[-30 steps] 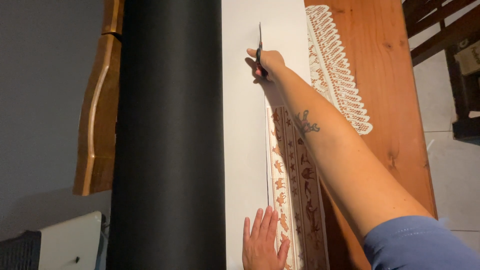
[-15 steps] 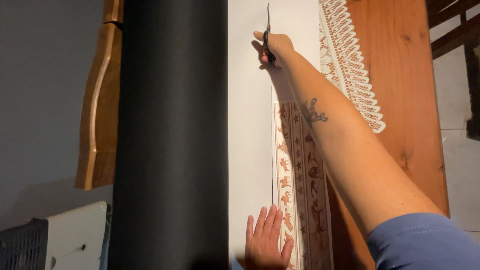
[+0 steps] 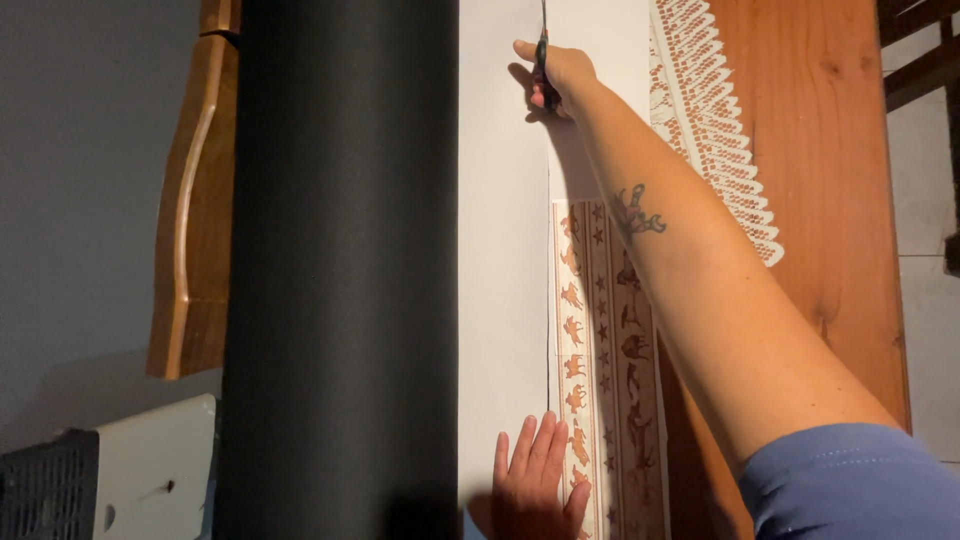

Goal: The person uses scissors to cut a long strip of patterned paper laid on a wooden table. They repeatedly trim the edges and separate sections of the strip, holding the paper with one hand while cutting with the other.

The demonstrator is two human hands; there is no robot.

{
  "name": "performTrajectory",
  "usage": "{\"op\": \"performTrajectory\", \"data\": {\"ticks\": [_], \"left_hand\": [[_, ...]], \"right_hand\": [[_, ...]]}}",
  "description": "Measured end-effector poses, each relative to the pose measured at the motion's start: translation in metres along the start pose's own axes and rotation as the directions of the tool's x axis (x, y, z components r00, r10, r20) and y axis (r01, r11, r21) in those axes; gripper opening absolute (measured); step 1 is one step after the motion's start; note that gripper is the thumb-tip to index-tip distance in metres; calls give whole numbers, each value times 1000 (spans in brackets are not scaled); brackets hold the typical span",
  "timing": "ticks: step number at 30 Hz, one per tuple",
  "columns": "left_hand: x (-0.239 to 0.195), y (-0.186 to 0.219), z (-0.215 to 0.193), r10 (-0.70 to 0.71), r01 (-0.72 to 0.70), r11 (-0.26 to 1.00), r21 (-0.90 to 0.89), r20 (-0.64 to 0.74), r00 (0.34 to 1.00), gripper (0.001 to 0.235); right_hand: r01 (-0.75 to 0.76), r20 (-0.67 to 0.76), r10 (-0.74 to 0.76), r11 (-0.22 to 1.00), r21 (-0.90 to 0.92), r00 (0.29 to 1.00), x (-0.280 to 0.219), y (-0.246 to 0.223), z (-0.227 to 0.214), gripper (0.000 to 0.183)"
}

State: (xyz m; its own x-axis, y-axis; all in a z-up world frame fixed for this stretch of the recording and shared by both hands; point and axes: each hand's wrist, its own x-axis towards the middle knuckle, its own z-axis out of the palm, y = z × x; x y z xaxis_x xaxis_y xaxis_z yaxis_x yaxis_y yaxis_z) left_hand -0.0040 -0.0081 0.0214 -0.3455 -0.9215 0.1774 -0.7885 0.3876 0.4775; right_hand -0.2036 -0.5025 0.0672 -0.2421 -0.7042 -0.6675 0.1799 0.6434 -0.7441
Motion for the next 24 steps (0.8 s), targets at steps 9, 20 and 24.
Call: {"op": "performTrajectory", "data": {"ticks": [9,20,24], "left_hand": [[-1,1,3,-42,42,999,-9,30,999,60],[8,9,-8,3,0,998,70,-44,999,55],[6,6,-2,-14,15,1000,13,-53,999,57]], "right_hand": [[59,-14,-58,996,68,998,21,3,2,44],[18,-6,-18,999,40,1000,8,-7,0,49],[55,16,-57,993,100,998,29,3,-1,37]]}}
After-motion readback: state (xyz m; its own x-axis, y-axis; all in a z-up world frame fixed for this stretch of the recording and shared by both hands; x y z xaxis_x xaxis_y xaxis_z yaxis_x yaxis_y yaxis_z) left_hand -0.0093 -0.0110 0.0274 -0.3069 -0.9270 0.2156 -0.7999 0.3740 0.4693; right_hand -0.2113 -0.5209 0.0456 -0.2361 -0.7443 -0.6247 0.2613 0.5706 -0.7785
